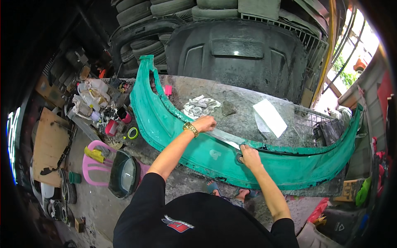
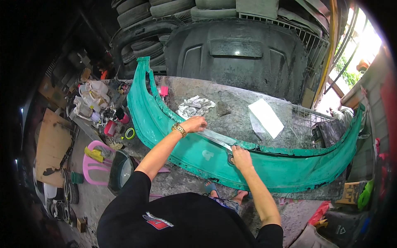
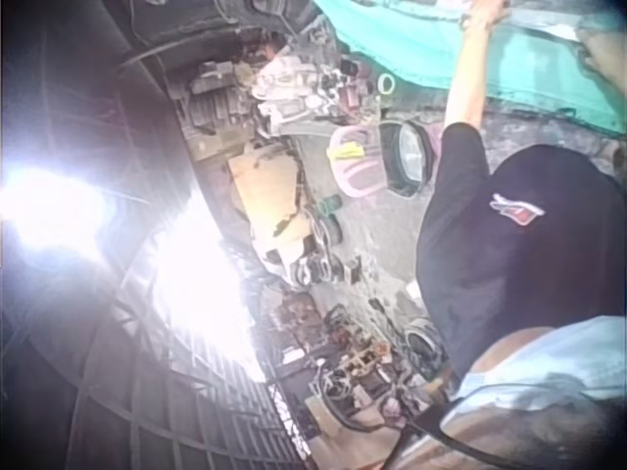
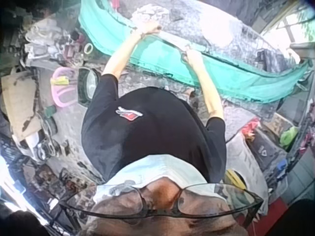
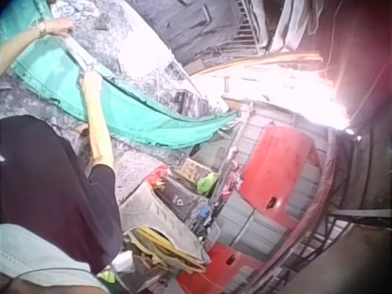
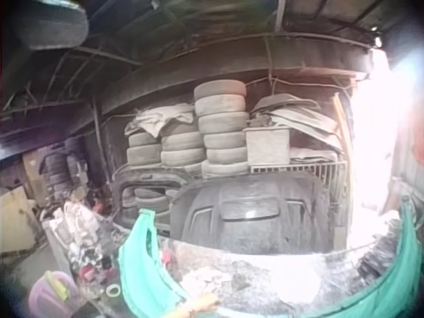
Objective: The person applies fiberglass mesh and patches to a damaged green vehicle bumper using scissors to cut the material.
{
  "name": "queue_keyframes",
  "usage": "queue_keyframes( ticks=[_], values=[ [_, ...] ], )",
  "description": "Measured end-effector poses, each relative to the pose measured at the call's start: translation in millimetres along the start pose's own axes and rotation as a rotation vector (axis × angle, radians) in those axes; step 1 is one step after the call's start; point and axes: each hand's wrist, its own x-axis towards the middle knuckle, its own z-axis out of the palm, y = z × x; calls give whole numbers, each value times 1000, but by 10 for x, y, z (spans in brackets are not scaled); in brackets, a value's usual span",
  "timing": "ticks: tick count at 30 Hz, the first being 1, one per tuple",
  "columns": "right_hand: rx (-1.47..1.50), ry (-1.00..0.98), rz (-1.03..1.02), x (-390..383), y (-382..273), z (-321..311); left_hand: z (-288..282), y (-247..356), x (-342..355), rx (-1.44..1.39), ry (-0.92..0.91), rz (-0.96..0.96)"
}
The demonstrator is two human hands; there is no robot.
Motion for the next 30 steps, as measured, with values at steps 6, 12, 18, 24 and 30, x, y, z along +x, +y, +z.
queue_keyframes(
  ticks=[6,12,18,24,30],
  values=[
    [-28,15,2,63,-73,51,18,-38,-15,5,43,30],
    [-8,8,14,110,-34,157,11,-40,-26,-26,119,77],
    [56,-13,38,86,-114,44,-52,-212,-131,43,112,37],
    [70,-31,41,139,-177,77,-29,-311,-95,23,124,65],
    [12,-24,41,216,-279,100,-93,-292,-64,0,3,33]
  ],
)
